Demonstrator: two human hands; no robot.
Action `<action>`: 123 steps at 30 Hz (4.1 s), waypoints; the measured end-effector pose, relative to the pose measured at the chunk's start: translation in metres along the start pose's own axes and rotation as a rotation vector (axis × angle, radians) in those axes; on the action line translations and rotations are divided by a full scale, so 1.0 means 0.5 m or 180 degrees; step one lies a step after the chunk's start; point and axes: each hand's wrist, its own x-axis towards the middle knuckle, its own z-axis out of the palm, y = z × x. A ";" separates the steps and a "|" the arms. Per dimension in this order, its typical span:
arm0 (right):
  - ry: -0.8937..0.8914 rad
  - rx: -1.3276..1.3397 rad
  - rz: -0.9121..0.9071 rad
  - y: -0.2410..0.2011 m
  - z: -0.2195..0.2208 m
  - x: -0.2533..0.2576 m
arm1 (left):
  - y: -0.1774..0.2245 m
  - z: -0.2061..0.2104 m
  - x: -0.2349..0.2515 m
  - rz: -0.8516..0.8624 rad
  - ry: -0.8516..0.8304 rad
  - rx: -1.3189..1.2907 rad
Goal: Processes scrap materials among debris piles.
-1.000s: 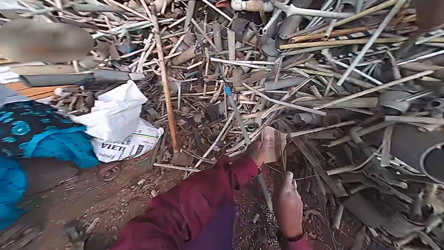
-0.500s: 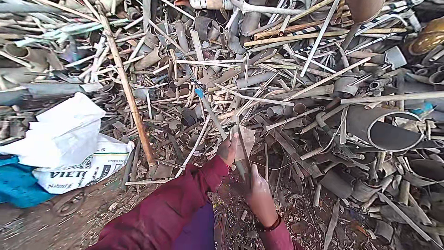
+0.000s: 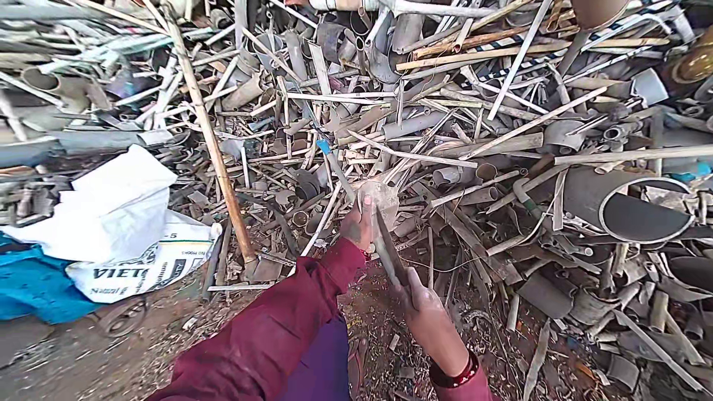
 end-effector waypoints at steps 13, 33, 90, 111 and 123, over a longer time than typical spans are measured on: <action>-0.0064 -0.0087 -0.0041 -0.002 0.025 0.014 | -0.022 -0.003 0.010 0.0050 0.0181 -0.0292; 0.0137 -0.0825 0.0929 0.000 0.021 0.027 | -0.006 -0.002 0.009 -0.0156 0.0311 -0.0725; 0.0663 0.0118 0.0342 0.055 -0.012 0.026 | -0.011 0.005 0.000 0.0299 0.0093 -0.0173; 0.1332 -0.0455 0.0324 0.035 0.025 0.022 | -0.001 0.001 0.001 0.0108 -0.0103 0.0029; 0.1303 -0.0904 0.0326 0.036 0.037 0.027 | -0.014 0.003 0.009 0.0139 -0.0118 0.0255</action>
